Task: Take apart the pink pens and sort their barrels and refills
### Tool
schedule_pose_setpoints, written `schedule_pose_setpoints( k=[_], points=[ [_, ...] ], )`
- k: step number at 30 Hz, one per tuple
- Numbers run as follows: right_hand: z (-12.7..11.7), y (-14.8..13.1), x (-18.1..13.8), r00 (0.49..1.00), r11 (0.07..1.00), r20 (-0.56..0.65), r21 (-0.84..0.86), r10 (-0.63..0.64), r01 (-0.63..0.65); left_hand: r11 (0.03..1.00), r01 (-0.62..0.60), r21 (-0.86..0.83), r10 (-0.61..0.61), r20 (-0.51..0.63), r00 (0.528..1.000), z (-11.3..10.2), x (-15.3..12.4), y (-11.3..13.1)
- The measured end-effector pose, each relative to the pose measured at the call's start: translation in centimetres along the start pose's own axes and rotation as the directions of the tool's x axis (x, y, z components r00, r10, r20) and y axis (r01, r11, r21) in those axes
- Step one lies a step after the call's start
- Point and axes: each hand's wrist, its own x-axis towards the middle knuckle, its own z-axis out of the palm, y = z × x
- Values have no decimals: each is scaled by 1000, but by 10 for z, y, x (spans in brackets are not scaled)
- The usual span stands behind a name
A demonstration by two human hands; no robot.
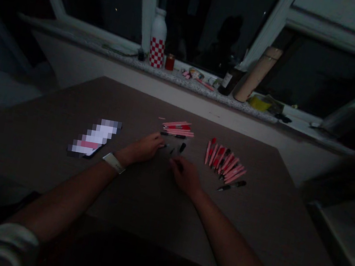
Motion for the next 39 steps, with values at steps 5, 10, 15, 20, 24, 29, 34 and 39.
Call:
schedule_pose_setpoints(
  k=[5, 10, 15, 20, 24, 29, 34, 39],
  points=[
    [0, 0, -1, 1000, 1000, -1, 18, -12, 12, 998, 51, 40, -49, -44, 998, -9, -2, 0],
    [-2, -1, -1, 1000, 1000, 8, 18, -14, 13, 992, 70, 106, -66, -42, 997, -13, -3, -1],
    [-2, -2, 0, 1000, 1000, 21, 11, 6, -6, 990, 75, 118, -67, -68, 995, -14, -4, 0],
    [-1, -1, 0, 1000, 1000, 24, 23, 18, -18, 993, 60, 101, -50, -101, 994, -15, -4, 1],
    [0, 0, 0, 1000, 1000, 28, 1, 12, -12, 998, 17, 61, -5, -192, 981, -11, -2, 6],
    [0, 0, 1, 999, 1000, 33, -10, 9, -9, 998, -44, 46, 52, -203, 978, -3, -2, 17],
    [0, -1, 1, 999, 1000, 35, -5, 21, -21, 991, -52, 121, 74, -185, 980, 4, -1, 16],
    [2, -3, 2, 999, 999, 34, -24, 22, -21, 987, 4, 162, 18, -137, 990, 10, -1, 13]
  ],
)
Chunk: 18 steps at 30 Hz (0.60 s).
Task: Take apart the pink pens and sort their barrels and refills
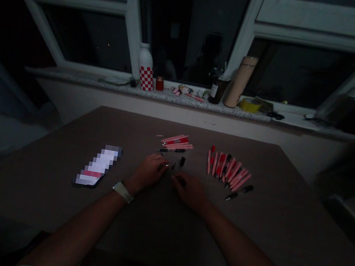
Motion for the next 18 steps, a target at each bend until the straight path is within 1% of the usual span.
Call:
schedule_pose_setpoints(
  k=[5, 9, 13, 18],
  points=[
    [0, -2, 0, 1000, 1000, 6, -15, 1, -1, 999, 33, 11, -33, 13, 999, 2, 0, 0],
    [0, -4, 0, 1000, 1000, 7, -5, 5, -5, 995, 82, 50, -83, 22, 996, 0, 1, 1],
    [2, -5, 1, 1000, 1000, -12, -9, 24, -24, 992, 115, 51, -117, 50, 992, -4, 1, 2],
    [3, -7, 1, 999, 999, -10, -6, 38, -38, 990, 137, 15, -138, 25, 990, -4, -1, 0]
  ],
)
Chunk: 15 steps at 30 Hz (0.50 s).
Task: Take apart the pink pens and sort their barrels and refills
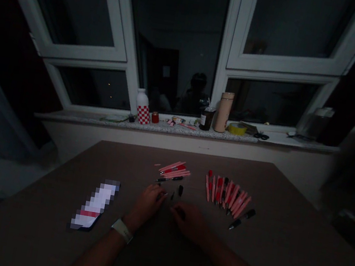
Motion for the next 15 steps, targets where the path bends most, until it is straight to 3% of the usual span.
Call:
schedule_pose_setpoints(
  k=[15],
  points=[
    [0, 0, 1, 1000, 1000, 24, 13, 6, -6, 998, 40, -40, -41, -27, 999, 0, 0, -5]
  ],
)
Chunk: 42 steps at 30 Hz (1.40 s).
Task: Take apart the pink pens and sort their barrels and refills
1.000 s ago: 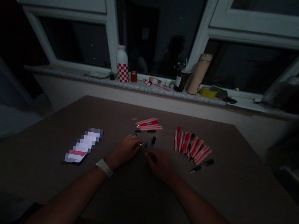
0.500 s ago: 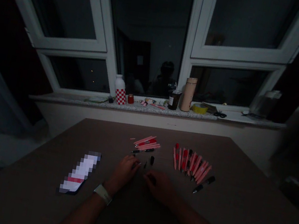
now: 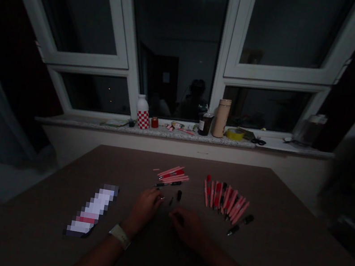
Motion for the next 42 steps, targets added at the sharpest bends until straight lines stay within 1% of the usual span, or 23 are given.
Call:
schedule_pose_setpoints(
  k=[4, 8, 12, 18, 24, 37, 42],
  points=[
    [0, 0, 0, 1000, 1000, -19, -17, -8, 7, 998, -20, 57, 21, -12, 1000, 0, 0, 0],
    [-1, -2, -1, 1000, 1000, -24, -9, -6, 6, 994, -20, 110, 19, 2, 1000, -2, 1, 1],
    [-2, -2, 0, 1000, 1000, -23, -14, 4, -4, 995, -15, 98, 14, 13, 1000, -3, 1, 2],
    [1, 1, 0, 1000, 1000, -28, -16, 2, -3, 996, -27, 80, 29, -16, 999, -5, 1, 4],
    [-1, 0, 0, 1000, 1000, -2, 20, -5, 5, 995, -16, 100, 16, 4, 1000, -5, 0, 4],
    [-2, -1, -1, 1000, 1000, -23, -6, -8, 8, 993, -8, 119, 6, 14, 1000, -4, 0, 3],
    [-3, -1, -1, 1000, 1000, -8, 7, -5, 5, 993, -3, 118, 1, 22, 1000, -4, -1, 4]
  ],
)
